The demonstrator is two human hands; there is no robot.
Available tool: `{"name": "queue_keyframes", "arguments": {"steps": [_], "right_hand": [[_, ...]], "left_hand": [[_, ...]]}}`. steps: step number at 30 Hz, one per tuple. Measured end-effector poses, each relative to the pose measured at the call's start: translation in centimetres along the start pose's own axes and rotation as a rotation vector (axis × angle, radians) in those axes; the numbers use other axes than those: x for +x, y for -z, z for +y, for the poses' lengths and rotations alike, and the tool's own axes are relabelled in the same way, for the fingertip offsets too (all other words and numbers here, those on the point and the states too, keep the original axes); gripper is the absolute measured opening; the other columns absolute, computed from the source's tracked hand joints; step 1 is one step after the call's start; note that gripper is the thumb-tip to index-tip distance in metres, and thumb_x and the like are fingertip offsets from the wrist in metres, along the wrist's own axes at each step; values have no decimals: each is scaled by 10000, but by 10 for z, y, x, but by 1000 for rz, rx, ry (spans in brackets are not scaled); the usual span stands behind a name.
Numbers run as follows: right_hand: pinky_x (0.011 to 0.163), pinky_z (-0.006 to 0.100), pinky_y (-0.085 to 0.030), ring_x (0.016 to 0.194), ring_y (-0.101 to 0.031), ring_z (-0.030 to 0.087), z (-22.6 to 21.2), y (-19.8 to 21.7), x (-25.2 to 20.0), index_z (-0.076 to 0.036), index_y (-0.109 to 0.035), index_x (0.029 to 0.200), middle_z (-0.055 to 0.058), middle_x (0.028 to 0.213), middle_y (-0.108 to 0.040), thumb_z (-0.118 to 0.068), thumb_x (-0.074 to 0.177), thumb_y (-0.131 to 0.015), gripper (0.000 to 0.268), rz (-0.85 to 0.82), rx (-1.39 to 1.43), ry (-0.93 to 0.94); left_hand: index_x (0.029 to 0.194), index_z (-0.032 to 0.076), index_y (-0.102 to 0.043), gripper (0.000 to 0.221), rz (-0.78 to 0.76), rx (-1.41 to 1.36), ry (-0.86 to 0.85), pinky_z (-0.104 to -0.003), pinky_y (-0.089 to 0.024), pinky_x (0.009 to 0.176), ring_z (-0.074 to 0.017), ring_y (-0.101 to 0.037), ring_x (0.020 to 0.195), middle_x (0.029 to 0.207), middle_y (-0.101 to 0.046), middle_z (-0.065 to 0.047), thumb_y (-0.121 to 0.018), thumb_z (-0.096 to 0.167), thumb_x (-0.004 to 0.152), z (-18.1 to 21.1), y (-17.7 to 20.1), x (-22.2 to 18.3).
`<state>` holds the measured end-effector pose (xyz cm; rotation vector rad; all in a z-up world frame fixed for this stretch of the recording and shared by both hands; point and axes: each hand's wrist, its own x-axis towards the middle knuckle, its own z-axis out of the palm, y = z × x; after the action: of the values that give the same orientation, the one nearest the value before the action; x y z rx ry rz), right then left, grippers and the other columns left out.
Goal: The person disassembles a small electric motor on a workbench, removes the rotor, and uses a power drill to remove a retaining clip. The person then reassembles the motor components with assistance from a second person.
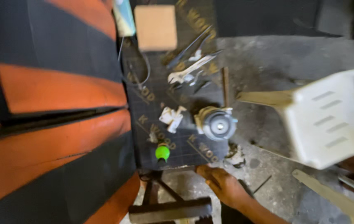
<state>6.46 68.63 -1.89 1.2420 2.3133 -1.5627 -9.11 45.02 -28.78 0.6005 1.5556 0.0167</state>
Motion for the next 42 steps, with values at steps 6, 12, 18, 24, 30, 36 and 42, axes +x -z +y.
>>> {"name": "queue_keyframes", "arguments": {"steps": [6, 12, 18, 24, 30, 36, 42], "right_hand": [[952, 410, -534, 1136, -677, 347, 59, -49, 33, -57, -690, 1199, 169, 1201, -718, -191, 903, -697, 326, -90, -38, 30], [894, 432, -546, 1066, -685, 379, 74, -61, 53, -58, -700, 1187, 186, 1132, -733, -248, 901, -710, 344, 54, -102, 86], [907, 408, -556, 1076, -700, 354, 74, -66, 48, -100, -672, 1238, 171, 1176, -716, -294, 906, -680, 385, 72, -9, -80], [918, 415, -537, 1072, -695, 364, 141, -111, 16, -77, -691, 1207, 186, 1150, -726, -303, 930, -661, 359, 159, 52, 98], [880, 428, -542, 993, -716, 359, 228, -124, 21, -50, -770, 1066, 219, 1009, -757, -345, 885, -694, 354, 322, -93, 172], [754, 440, -566, 795, -734, 291, 219, -100, 33, -23, -758, 1015, 207, 883, -777, -357, 927, -678, 355, 289, 74, 86], [574, 441, -523, 614, -635, 227, 178, -78, 7, -17, -718, 1019, 150, 797, -736, -342, 953, -644, 340, 236, 220, 16]], "left_hand": [[1105, -11, -730, 507, 171, -74, -36, -489, -549, 851, -398, -708, 1013, 1057, -756, -257, -635, 475, 992, -16, 44, 99], [1123, 5, -725, 493, 236, -21, -138, -481, -547, 860, -392, -705, 1020, 1065, -750, -248, -644, 471, 983, 9, 67, 133], [1141, 21, -720, 481, 196, 59, -200, -472, -545, 868, -387, -703, 1027, 1072, -745, -238, -653, 467, 973, 27, 12, 104], [1159, 37, -715, 472, 113, 143, -205, -463, -543, 877, -381, -701, 1034, 1079, -740, -229, -662, 463, 964, -11, -102, 54], [1177, 52, -709, 465, 226, 243, -438, -454, -541, 886, -375, -698, 1040, 1086, -734, -220, -671, 459, 954, 49, -125, -15], [1195, 68, -704, 462, 371, 387, -985, -445, -539, 895, -370, -696, 1047, 1093, -729, -210, -680, 455, 945, 176, -97, -227], [1227, 86, -693, 365, -73, 217, -1919, -371, -562, 976, -277, -726, 1104, 1156, -738, -142, -648, 377, 1011, 199, -131, -377]]}}
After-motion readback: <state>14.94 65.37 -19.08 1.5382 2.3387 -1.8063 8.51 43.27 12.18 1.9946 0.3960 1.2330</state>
